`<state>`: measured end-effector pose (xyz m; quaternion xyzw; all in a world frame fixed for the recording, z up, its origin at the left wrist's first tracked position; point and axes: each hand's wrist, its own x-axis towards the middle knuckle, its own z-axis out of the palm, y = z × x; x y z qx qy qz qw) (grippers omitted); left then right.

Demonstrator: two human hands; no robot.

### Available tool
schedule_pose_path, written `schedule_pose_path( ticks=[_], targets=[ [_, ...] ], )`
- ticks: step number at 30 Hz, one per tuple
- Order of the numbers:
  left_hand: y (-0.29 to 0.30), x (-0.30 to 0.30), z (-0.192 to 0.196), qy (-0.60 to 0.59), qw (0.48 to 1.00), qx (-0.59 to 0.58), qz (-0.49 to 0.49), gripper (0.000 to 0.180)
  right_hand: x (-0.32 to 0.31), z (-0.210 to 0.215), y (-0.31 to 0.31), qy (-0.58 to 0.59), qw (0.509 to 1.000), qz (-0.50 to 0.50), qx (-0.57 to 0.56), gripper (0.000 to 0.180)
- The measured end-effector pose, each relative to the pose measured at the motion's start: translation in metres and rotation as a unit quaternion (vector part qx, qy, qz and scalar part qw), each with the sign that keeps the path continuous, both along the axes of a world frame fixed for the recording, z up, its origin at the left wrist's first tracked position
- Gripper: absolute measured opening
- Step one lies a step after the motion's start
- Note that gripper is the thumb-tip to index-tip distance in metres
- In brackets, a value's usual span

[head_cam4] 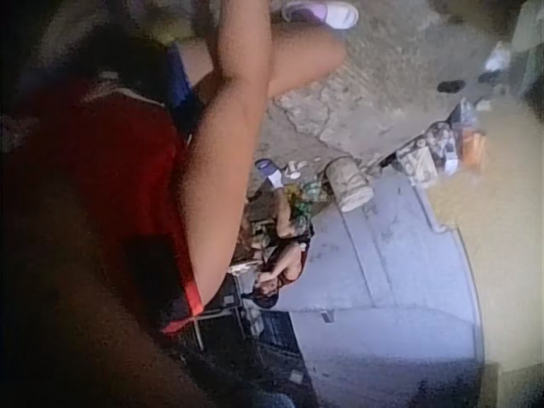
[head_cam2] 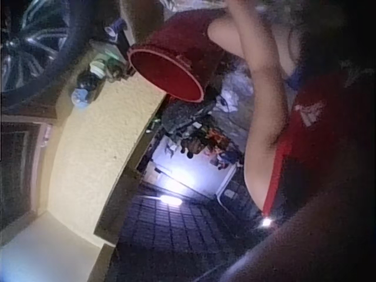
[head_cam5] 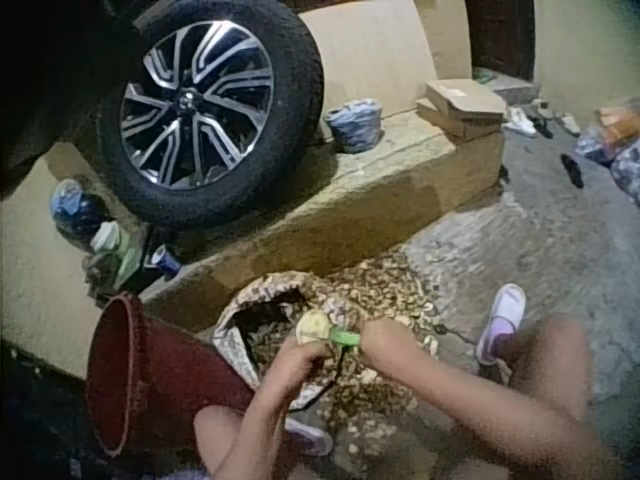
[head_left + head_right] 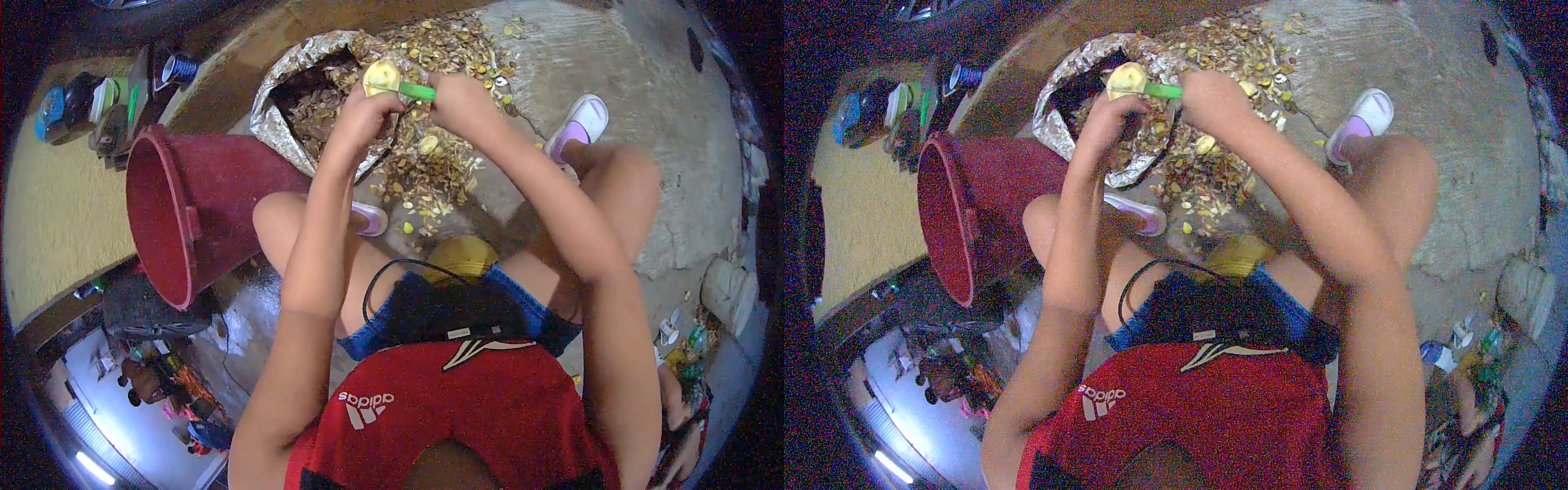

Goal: The person takes potatoes from a sack, peels them using a peeler and a knife, and drops the peeled potatoes into a bucket of water.

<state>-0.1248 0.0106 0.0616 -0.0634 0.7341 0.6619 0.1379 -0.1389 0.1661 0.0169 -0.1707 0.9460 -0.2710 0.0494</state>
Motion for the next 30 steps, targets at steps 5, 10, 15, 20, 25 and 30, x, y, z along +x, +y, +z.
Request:
schedule_pose_path(
  ticks=[5,10,15,20,25,30],
  targets=[
    [-0.007,-0.005,0.012,-0.227,0.959,0.160,-0.055,0.007,-0.009,-0.002,0.009,0.035,0.999,-0.025,-0.011,0.021],
    [-0.001,-0.003,-0.010,0.065,0.995,-0.074,-0.031,0.008,0.007,-0.016,-0.010,-0.052,0.999,-0.003,-0.008,0.013],
    [-0.020,-0.010,-0.009,-0.218,0.962,0.144,-0.077,0.017,-0.003,-0.009,0.006,-0.017,0.999,0.005,0.035,0.017],
    [-0.011,-0.005,-0.017,-0.025,0.987,-0.115,-0.107,0.022,0.002,-0.006,0.009,-0.240,0.969,0.030,0.053,0.030],
    [-0.013,0.003,0.000,-0.126,0.992,0.008,-0.027,0.025,0.018,-0.015,0.011,-0.298,0.950,0.053,0.072,0.030],
    [-0.015,0.005,0.011,-0.120,0.980,0.159,-0.029,0.022,0.025,-0.010,0.014,-0.310,0.941,0.078,0.108,0.028]
  ],
)
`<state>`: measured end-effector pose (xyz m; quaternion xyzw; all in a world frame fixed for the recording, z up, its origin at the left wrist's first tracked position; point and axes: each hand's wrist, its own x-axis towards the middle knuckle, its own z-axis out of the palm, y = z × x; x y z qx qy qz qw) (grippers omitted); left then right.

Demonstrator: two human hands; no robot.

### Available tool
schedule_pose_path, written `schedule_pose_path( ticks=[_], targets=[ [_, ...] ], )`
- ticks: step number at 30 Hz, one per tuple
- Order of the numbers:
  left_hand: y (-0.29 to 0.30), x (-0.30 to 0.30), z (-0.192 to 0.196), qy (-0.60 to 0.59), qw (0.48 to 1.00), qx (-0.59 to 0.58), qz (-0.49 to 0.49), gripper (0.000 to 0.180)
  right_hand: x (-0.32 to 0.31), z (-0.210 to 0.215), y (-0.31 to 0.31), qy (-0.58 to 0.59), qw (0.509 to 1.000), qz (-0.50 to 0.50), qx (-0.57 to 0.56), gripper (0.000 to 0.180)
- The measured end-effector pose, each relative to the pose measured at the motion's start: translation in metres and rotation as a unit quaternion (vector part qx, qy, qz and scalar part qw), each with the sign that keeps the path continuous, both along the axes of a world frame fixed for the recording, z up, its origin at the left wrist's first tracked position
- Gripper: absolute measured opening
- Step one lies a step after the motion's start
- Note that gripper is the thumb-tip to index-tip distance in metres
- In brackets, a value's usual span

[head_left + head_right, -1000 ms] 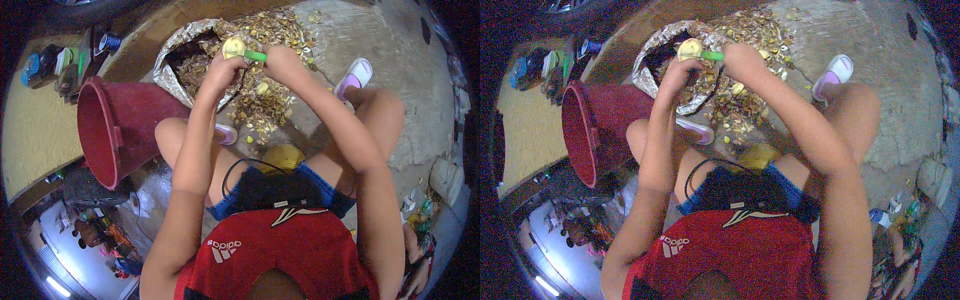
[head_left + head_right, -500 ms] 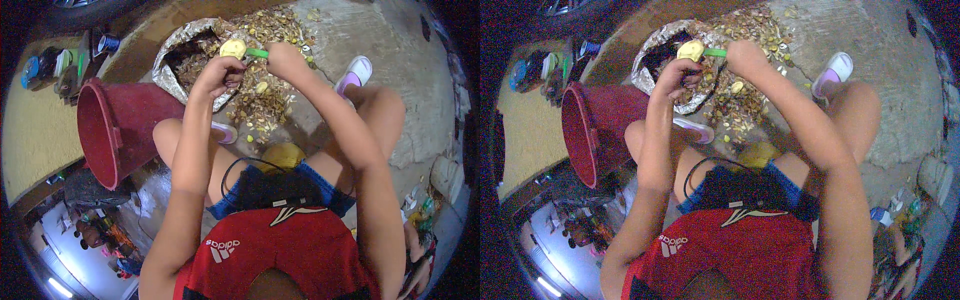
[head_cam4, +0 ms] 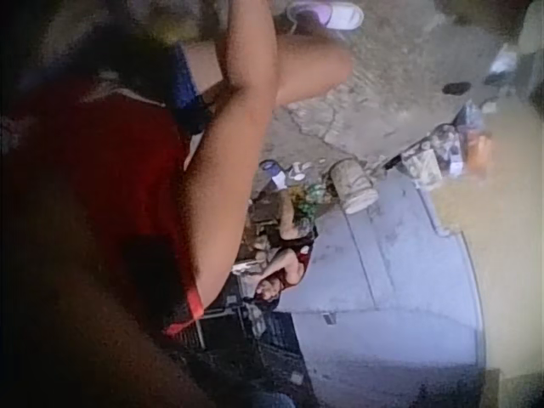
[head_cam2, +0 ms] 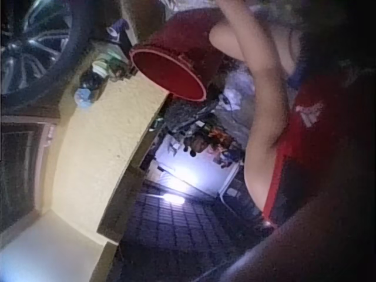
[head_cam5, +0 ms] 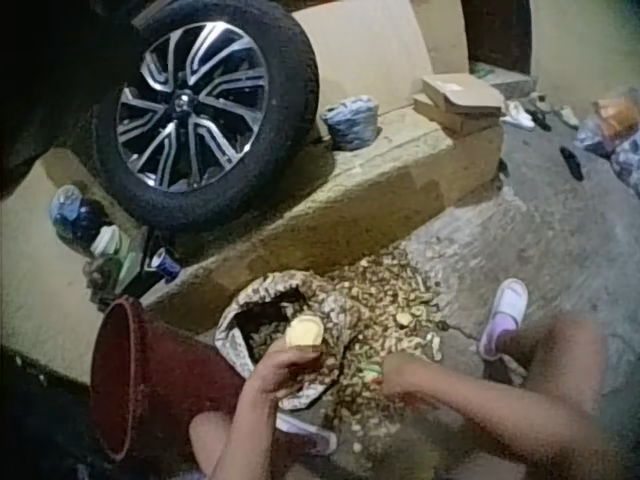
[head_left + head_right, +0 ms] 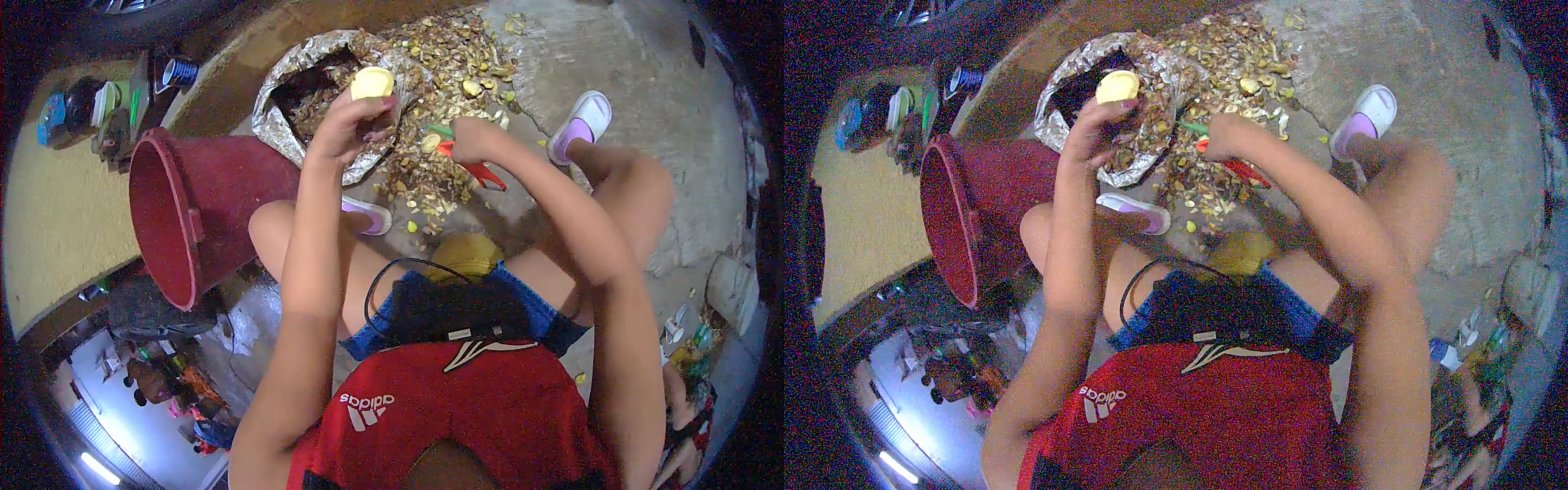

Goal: The person takes potatoes from a sack, peels them using a peeler and a knife, and drops the peeled potatoes into a bucket of water.

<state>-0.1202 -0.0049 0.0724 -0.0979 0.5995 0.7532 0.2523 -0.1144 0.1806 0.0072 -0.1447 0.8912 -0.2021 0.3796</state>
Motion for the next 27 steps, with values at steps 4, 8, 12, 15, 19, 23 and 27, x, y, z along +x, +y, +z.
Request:
schedule_pose_path(
  ticks=[4,8,12,15,19,23,27],
  targets=[
    [-0.009,-0.005,-0.010,-0.057,0.991,0.115,0.027,0.017,-0.003,0.008,0.006,0.018,1.000,-0.004,0.004,0.029],
    [-0.005,-0.006,-0.015,0.018,0.998,0.053,0.043,0.016,0.000,0.024,0.012,0.057,0.998,-0.027,0.010,0.029],
    [-0.002,-0.005,-0.009,0.059,0.997,0.020,0.052,0.017,-0.003,0.035,0.024,0.075,0.996,-0.041,-0.027,0.023],
    [-0.001,-0.007,-0.011,0.082,0.996,0.041,0.019,0.018,-0.008,0.036,0.028,0.096,0.995,-0.037,-0.004,0.026],
    [0.006,-0.007,-0.010,0.059,0.992,-0.046,0.099,0.021,-0.013,0.032,0.034,0.127,0.991,-0.029,0.027,0.028],
    [0.005,-0.010,-0.017,0.084,0.990,-0.076,0.081,0.023,-0.015,0.037,0.036,0.133,0.990,-0.038,0.034,0.026],
    [0.009,-0.012,-0.021,0.040,0.996,0.028,0.074,0.021,-0.015,0.035,0.039,0.151,0.987,-0.038,0.037,0.025]
  ],
)
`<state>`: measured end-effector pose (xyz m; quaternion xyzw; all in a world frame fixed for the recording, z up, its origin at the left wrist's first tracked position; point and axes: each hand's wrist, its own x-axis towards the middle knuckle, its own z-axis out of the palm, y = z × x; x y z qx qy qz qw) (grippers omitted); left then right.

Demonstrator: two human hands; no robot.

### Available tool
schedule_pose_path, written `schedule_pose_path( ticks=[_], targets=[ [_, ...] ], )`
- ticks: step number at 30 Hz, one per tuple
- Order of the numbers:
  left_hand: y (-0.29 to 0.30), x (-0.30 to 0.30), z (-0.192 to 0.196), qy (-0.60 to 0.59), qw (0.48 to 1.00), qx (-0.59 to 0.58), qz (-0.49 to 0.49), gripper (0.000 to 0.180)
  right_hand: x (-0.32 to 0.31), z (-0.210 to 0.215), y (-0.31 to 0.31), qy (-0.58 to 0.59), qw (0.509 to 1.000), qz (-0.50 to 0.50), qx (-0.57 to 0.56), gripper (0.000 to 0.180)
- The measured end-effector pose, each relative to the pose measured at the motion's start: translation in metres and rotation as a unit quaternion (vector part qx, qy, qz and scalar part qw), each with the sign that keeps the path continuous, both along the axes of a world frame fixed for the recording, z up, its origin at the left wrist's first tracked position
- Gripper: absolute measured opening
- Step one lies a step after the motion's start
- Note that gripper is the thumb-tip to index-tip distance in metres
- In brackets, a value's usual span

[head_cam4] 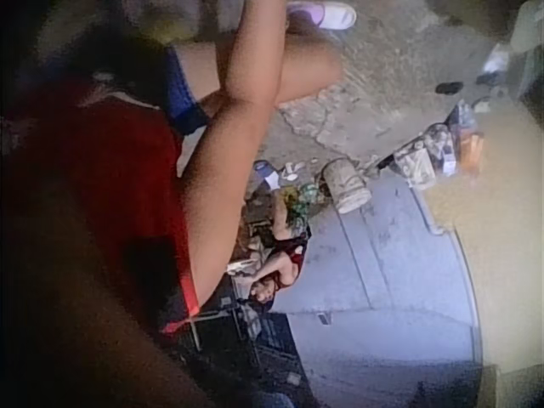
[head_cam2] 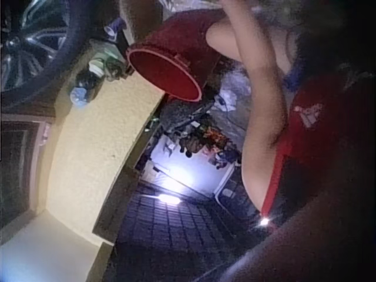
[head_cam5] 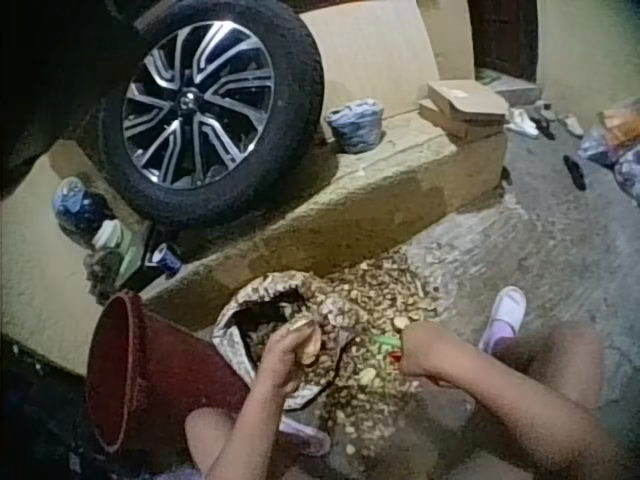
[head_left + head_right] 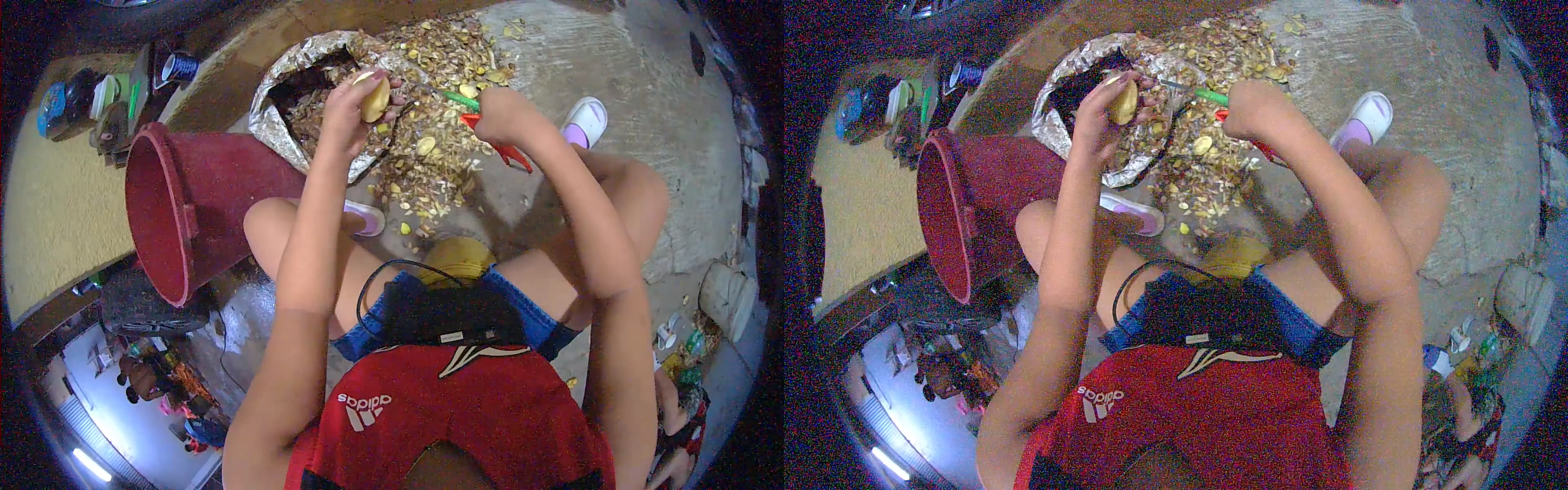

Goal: The person takes potatoes from a sack, peels them using a peeler and a knife, and drops the peeled potatoes into a bucket of water.

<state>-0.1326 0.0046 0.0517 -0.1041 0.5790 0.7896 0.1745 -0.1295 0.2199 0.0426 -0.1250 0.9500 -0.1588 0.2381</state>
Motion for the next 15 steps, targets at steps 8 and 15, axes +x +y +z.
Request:
schedule_pose_path(
  ticks=[8,15],
  targets=[
    [-0.0032,-0.0002,-0.0039,0.031,0.999,0.021,0.033,0.019,-0.0006,0.0062,-0.0008,0.001,1.000,-0.009,0.003,0.026],
    [-0.0005,-0.0014,-0.0059,0.034,0.999,0.017,0.022,0.021,-0.0032,0.0079,-0.0041,0.004,0.998,-0.041,-0.038,0.020]
  ],
)
